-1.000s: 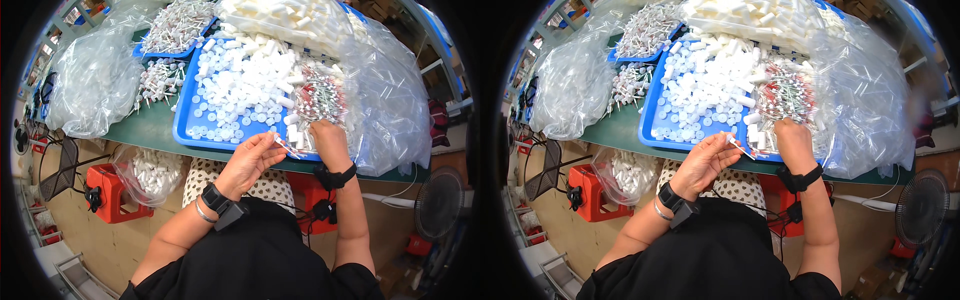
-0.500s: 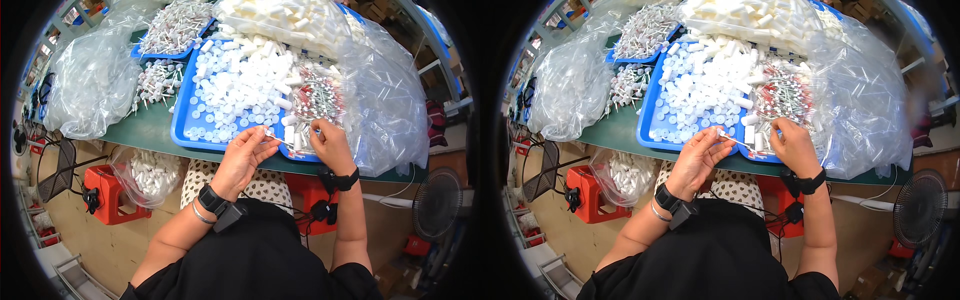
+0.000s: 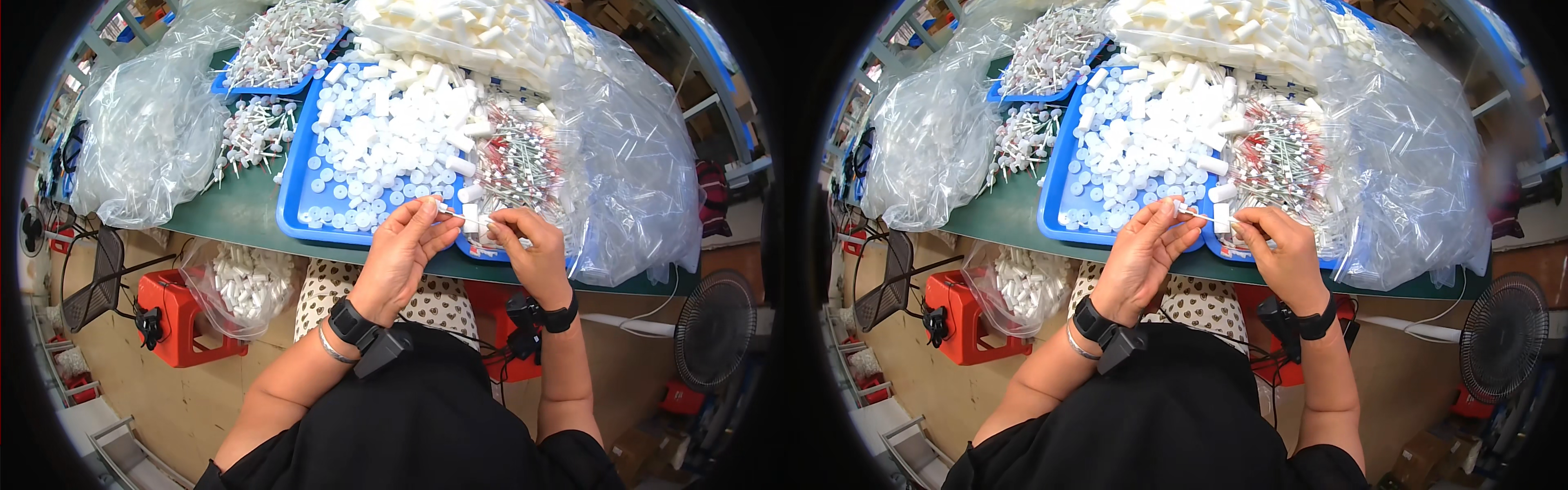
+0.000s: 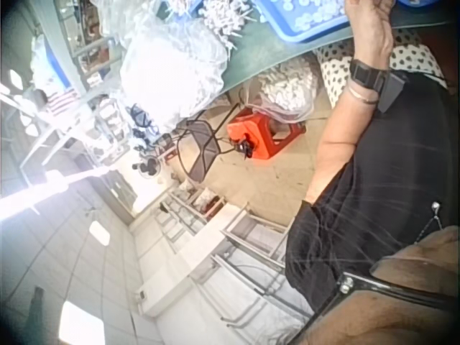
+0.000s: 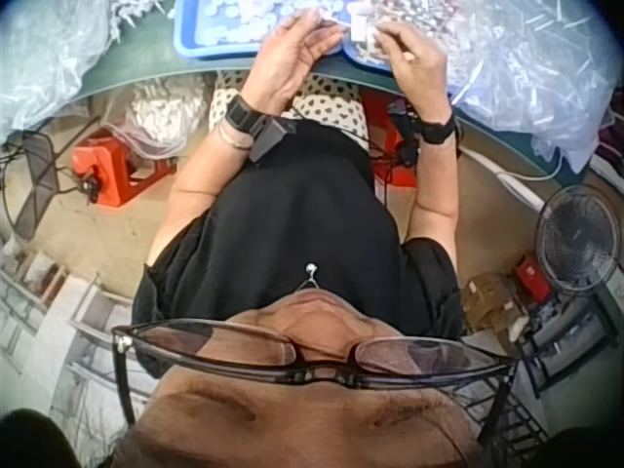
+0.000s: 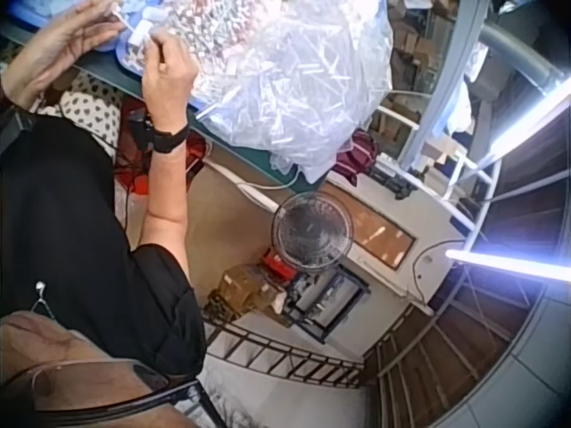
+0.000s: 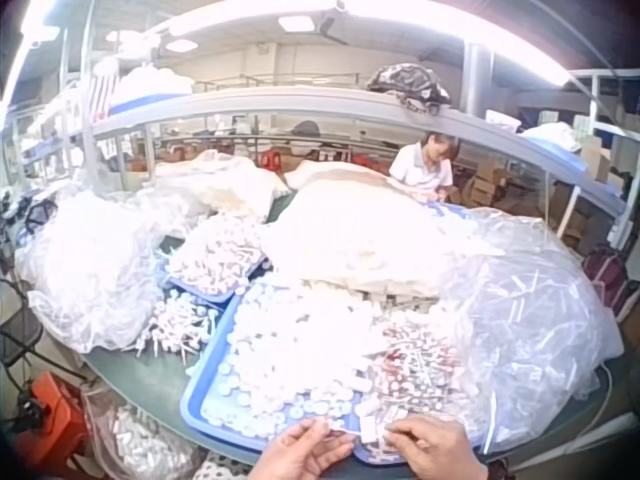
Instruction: The person sits at a workbench and repeatedly picks up small white plastic caps and thin metal rods. They insert the rods into the caps and place the assembled units into a blue tray. The process is repetitive and involves handling small parts by hand.
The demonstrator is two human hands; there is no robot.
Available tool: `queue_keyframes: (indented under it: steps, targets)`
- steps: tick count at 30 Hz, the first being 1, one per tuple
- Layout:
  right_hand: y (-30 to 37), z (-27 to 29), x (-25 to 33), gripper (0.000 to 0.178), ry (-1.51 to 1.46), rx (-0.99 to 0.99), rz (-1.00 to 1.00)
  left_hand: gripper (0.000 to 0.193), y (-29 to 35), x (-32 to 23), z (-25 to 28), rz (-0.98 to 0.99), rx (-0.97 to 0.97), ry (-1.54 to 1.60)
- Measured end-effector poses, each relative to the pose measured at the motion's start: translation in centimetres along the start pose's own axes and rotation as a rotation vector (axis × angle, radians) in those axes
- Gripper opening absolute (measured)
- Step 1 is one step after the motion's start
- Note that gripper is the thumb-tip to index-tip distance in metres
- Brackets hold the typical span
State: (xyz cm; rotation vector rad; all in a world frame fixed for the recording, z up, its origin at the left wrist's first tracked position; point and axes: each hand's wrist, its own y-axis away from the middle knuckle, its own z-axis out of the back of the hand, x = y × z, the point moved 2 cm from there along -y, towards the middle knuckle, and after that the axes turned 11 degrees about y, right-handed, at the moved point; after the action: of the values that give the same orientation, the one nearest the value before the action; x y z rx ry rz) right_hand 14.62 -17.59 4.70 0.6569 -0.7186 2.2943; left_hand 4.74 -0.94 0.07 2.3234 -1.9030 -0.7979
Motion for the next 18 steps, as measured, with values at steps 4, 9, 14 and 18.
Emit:
queue_keyframes:
  steps: [4,9,14,18]
  targets:
    - [0.13,-0.23,0.22,0.009,-0.002,-0.006,0.026,0.024,-0.01,-0.01,0.19,-0.006,-0.013,0.004]
    - [0.39,-0.49,-0.05,0.009,-0.017,0.021,-0.002,0.023,-0.04,-0.11,0.51,0.000,-0.030,0.023]
    - [0.41,-0.63,0.28,0.010,-0.014,0.013,0.032,0.022,-0.06,-0.09,0.76,0.003,-0.031,0.025]
    - [0.50,-0.73,0.17,0.010,-0.031,0.009,0.009,0.021,-0.02,-0.19,0.85,-0.001,-0.049,0.043]
